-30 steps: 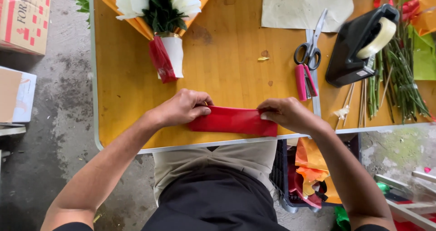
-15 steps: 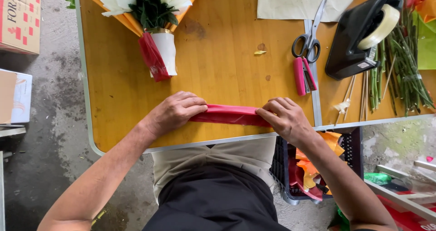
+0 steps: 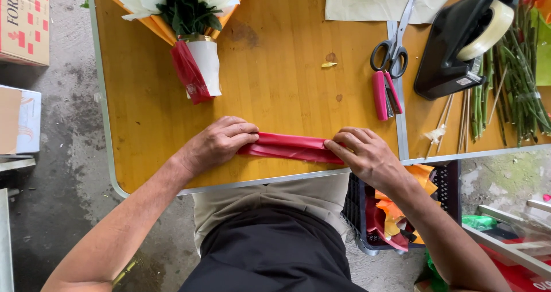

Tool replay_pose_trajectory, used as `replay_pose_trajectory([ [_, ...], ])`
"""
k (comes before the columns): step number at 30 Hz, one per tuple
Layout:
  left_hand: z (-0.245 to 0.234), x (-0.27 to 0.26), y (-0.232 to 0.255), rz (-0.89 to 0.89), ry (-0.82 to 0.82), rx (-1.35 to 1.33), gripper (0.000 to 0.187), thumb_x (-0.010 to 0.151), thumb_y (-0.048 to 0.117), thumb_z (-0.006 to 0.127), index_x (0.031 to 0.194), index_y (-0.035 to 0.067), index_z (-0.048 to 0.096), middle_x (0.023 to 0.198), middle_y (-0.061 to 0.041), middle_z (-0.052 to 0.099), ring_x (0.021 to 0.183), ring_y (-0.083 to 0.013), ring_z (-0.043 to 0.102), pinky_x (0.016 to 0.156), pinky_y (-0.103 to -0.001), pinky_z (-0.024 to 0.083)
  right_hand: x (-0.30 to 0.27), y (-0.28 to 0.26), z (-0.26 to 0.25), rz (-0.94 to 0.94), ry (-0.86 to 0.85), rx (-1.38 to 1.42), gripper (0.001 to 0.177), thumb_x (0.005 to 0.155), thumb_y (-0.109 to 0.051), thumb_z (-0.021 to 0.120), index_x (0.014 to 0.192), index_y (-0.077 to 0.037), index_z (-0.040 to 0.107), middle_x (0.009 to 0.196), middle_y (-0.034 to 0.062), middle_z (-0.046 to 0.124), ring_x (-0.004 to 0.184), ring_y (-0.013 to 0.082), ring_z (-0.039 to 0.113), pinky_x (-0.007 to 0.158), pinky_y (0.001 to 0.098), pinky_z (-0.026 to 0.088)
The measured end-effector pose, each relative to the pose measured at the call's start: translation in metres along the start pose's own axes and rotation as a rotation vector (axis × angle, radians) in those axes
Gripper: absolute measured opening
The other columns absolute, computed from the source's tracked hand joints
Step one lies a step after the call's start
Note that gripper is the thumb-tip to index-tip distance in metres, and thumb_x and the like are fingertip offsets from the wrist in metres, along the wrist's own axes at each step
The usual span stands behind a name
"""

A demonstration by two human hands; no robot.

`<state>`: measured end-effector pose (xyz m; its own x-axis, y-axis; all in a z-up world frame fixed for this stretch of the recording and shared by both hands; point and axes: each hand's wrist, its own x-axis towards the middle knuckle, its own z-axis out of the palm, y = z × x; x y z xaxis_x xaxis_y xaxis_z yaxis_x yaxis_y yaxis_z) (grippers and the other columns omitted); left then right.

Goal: The person folds a sheet of red paper into a narrow strip and wraps it around the base of a bouquet of white and red flowers. They then use a tape dispenser to secure the red paper in place.

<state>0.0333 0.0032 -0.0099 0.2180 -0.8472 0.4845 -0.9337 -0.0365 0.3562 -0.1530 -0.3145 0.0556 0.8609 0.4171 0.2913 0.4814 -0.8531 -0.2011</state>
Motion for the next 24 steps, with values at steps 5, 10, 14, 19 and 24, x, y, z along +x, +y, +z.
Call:
replay_pose_trajectory([
  [5, 0.0, -0.001, 0.0, -0.016, -0.004, -0.019, 0.019, 0.101, 0.033, 0.064, 0.099, 0.016, 0.073, 0.11, 0.0, 0.071, 0.097, -0.0179, 0.067, 0.088, -0.032, 0.055, -0.008, -0.003, 0.004, -0.009, 0.031, -0.033, 0.018, 0.095, -0.005, 0.069, 0.111, -0.007, 0.076, 0.096, 0.0117, 0.066, 0.1, 0.029, 0.068, 0.09, 0.0423, 0.057],
  [10, -0.012, 0.004, 0.005, -0.013, -0.052, -0.02, 0.016, 0.104, 0.019, 0.058, 0.101, 0.014, 0.073, 0.114, -0.003, 0.071, 0.1, -0.0199, 0.067, 0.09, -0.034, 0.055, -0.015, -0.002, 0.012, -0.044, 0.071, -0.059, 0.015, 0.096, -0.006, 0.068, 0.109, -0.005, 0.076, 0.099, 0.0149, 0.066, 0.102, 0.0311, 0.068, 0.094, 0.0452, 0.057],
  [14, -0.023, 0.01, 0.01, -0.006, -0.071, -0.077, 0.013, 0.097, 0.011, 0.059, 0.101, 0.011, 0.072, 0.117, -0.005, 0.07, 0.103, -0.0214, 0.067, 0.092, -0.035, 0.055, -0.011, -0.007, 0.006, -0.039, 0.08, -0.044, 0.016, 0.097, -0.013, 0.067, 0.106, -0.006, 0.078, 0.096, 0.0133, 0.067, 0.101, 0.0291, 0.069, 0.094, 0.0443, 0.056],
  [19, -0.013, 0.01, 0.012, 0.006, -0.04, -0.05, 0.016, 0.097, 0.024, 0.063, 0.098, 0.01, 0.072, 0.115, -0.007, 0.069, 0.101, -0.0238, 0.067, 0.092, -0.037, 0.054, -0.021, 0.0, 0.032, 0.043, 0.137, 0.059, 0.03, 0.103, -0.032, 0.062, 0.103, -0.006, 0.077, 0.093, 0.0102, 0.064, 0.098, 0.0295, 0.07, 0.092, 0.0443, 0.057],
  [24, -0.013, 0.015, 0.012, -0.262, -0.306, -0.011, 0.013, 0.092, 0.027, 0.072, 0.098, 0.017, 0.067, 0.096, 0.0, 0.064, 0.092, -0.0227, 0.066, 0.081, -0.039, 0.053, -0.017, -0.002, 0.04, 0.236, 0.067, 0.056, 0.009, 0.09, -0.02, 0.077, 0.095, -0.013, 0.075, 0.104, 0.0044, 0.067, 0.102, 0.0254, 0.068, 0.093, 0.0432, 0.054],
])
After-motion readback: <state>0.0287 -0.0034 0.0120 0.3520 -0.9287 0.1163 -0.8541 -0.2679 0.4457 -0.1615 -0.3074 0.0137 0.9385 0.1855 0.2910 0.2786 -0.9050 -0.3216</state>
